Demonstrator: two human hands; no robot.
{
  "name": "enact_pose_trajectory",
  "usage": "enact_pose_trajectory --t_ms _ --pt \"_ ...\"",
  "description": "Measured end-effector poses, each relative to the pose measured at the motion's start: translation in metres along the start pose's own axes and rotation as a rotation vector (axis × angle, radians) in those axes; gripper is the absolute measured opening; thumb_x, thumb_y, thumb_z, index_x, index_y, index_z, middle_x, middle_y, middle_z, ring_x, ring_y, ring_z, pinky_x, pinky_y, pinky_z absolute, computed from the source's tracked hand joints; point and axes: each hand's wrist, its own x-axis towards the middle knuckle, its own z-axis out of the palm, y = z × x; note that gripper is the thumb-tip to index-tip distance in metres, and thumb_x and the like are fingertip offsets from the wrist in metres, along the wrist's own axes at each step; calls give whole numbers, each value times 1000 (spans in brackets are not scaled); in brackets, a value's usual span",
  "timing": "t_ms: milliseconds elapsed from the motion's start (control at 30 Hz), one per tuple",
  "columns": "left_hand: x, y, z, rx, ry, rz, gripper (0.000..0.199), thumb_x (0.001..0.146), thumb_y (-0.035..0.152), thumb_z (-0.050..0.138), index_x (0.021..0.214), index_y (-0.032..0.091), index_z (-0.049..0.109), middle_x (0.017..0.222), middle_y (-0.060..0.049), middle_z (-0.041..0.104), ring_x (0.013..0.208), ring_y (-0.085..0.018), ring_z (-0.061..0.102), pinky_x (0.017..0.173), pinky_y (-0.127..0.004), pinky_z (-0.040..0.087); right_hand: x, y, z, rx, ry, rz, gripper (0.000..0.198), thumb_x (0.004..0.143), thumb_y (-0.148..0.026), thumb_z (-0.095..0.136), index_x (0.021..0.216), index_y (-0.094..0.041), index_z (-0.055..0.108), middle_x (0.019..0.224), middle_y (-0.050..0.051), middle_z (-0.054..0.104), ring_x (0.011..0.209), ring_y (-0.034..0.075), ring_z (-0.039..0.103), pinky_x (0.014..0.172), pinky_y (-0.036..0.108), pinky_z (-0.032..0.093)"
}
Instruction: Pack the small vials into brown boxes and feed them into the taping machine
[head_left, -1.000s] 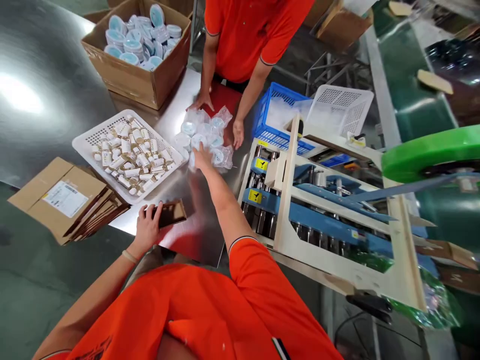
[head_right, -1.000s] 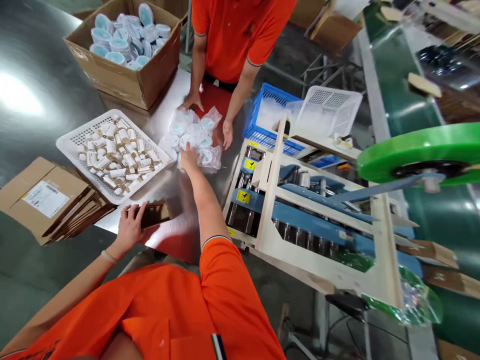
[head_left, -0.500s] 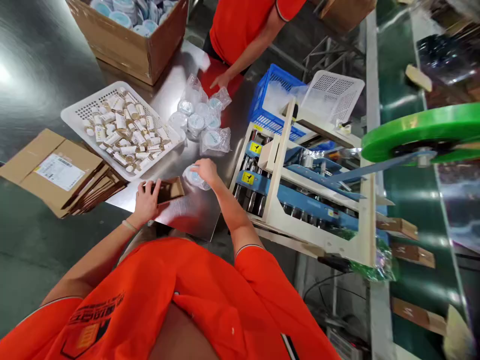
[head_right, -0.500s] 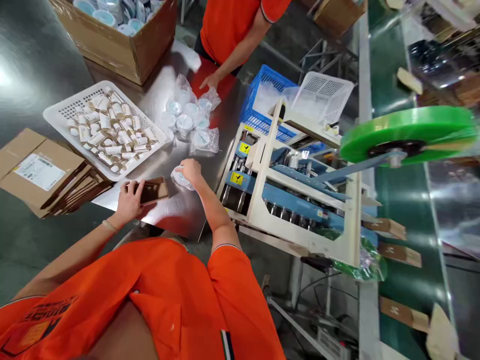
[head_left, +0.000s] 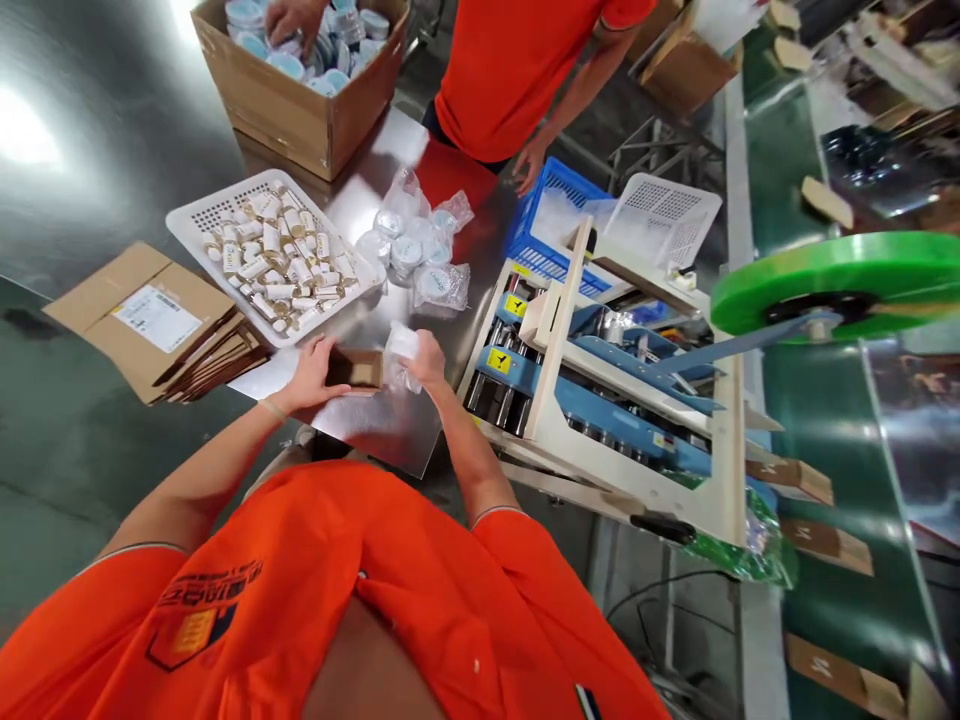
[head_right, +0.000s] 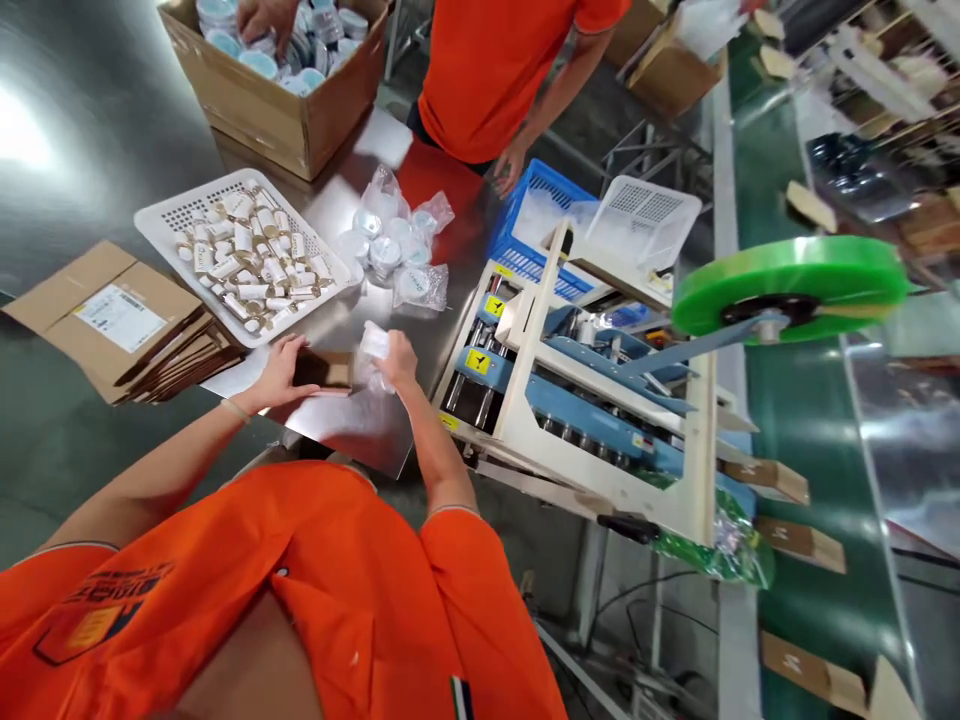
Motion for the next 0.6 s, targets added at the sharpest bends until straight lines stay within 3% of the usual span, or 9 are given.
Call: enact_pose_trajectory --t_ms 67,133,233,333,400,500,567,600 --pt "4 -2 7 -70 39 26 126 79 86 78 165 7 32 157 -28 51 155 -50 38 130 -68 34 -15 -11 -8 54 289 -63 55 95 -36 79 140 -11 61 147 23 64 141 34 60 119 51 53" --pt "6 -3 14 -124 97 23 129 75 88 80 164 8 31 157 -28 49 152 -48 41 130 -68 34 -30 -29 -7 83 330 -247 49 99 -35 75 140 -14 62 152 23 61 151 36 54 126 56 48" --pt "6 -1 23 -178 180 2 131 70 90 83 161 10 33 155 -26 48 144 -45 49 126 -67 40 -46 -63 9 36 24 -434 46 99 -31 76 141 -16 64 153 20 63 151 34 55 127 51 49" --pt "6 4 25 -152 199 39 117 75 83 84 157 11 42 151 -26 51 140 -43 50 123 -66 42 -42 -91 26 -76 -376 -353 57 102 -38 76 149 -12 59 155 24 61 144 36 61 120 50 54" --pt "6 10 21 -68 151 96 93 86 71 80 153 14 52 148 -24 57 141 -43 49 124 -66 39 -25 -102 28 -123 -586 -342 58 100 -37 78 147 -7 62 150 26 65 136 35 67 115 45 57" --pt "9 20 11 85 -3 173 62 98 56 70 146 16 63 139 -20 67 136 -39 54 127 -64 34 11 -109 12 -142 -808 -442 48 85 -28 92 128 -9 78 120 13 82 108 24 77 97 27 59" --pt "10 26 6 163 -91 203 57 103 55 64 145 15 66 132 -19 72 128 -36 59 129 -63 29 38 -113 -5 -235 -925 -481 35 79 -25 95 109 -11 85 93 4 83 88 19 75 81 22 56" --pt "11 28 4 195 -122 218 56 105 56 61 145 16 66 128 -18 74 125 -35 61 130 -63 27 52 -117 -12 -294 -918 -480 26 80 -24 92 101 -11 86 84 3 81 82 18 73 77 22 54"
